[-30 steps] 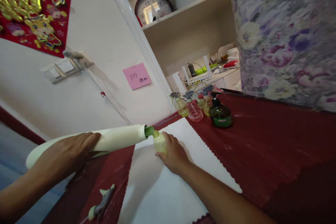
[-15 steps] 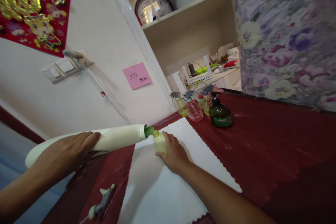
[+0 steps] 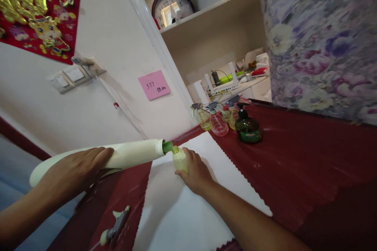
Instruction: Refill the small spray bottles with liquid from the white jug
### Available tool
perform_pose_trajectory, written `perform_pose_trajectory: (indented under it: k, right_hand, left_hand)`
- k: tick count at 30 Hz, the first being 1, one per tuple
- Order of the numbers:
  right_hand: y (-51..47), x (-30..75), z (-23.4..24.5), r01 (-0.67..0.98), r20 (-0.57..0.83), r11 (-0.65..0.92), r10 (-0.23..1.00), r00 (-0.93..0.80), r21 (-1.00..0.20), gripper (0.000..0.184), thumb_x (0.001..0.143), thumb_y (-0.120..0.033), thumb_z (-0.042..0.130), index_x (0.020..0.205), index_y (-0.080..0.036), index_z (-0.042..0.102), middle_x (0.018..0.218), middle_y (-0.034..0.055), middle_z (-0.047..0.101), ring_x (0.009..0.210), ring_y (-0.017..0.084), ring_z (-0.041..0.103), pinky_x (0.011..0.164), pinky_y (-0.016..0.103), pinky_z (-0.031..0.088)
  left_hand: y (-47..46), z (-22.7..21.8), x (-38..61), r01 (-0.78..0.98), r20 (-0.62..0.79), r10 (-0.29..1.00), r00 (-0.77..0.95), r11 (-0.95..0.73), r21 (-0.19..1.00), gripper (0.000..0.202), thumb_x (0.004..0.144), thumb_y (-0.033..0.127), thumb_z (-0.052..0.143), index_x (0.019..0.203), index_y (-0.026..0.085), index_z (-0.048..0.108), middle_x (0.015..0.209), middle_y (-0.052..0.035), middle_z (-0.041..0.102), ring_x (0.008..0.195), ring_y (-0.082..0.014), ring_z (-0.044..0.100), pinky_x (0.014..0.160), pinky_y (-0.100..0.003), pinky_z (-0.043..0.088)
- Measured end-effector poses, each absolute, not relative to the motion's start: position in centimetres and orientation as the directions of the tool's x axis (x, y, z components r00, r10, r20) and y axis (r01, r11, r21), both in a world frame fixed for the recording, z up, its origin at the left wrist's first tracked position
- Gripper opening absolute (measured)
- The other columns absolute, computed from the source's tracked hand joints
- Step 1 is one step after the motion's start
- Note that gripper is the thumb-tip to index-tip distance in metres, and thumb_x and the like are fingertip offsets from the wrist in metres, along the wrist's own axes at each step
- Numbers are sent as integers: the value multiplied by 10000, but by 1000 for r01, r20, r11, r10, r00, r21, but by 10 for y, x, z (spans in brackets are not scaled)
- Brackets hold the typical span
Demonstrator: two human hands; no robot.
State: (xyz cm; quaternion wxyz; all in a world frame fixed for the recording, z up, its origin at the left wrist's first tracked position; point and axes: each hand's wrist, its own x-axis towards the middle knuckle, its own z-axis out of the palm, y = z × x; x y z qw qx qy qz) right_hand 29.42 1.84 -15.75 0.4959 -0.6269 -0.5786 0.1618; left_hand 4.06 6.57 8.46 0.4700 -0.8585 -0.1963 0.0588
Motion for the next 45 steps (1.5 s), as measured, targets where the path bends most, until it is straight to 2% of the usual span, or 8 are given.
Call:
perform_pose_trajectory:
  k: [13,22,33,45]
  right_hand:
    - [19,294,-159,567,375,160,881,286,-808,775,879,-268,703,1557,-158,345,1558,167,489,1404,314,486,1150,468,425]
    - [20,294,-160,564,372,157,882,289,-811,769,868,-269,708,1547,-200,353,1559,144,495,1412,310,483,1152,474,423]
    - [20,294,-159,565,374,163,884,281,-809,766,879,-269,699,1549,-169,341,1561,163,486,1412,314,476,1160,485,415]
    - [19,294,-160,557,373,164,883,285,-814,765,874,-282,682,1552,-207,335,1571,148,478,1428,311,467,1169,493,405]
  left_hand:
    - [66,87,41,227,71,316,946,-490,-842,197,899,45,407,903,213,508,714,-19,609,591,-255,673,547,-385,491]
    - [66,86,41,252,78,344,936,-495,-831,197,903,50,406,904,206,526,726,-33,622,612,-266,683,562,-397,499]
    - [66,88,42,293,54,424,904,-522,-801,204,909,62,388,915,195,542,762,-60,640,664,-283,702,604,-420,525]
    - [62,87,44,273,68,376,924,-525,-806,206,923,72,388,889,190,554,733,-66,635,627,-283,684,579,-416,495]
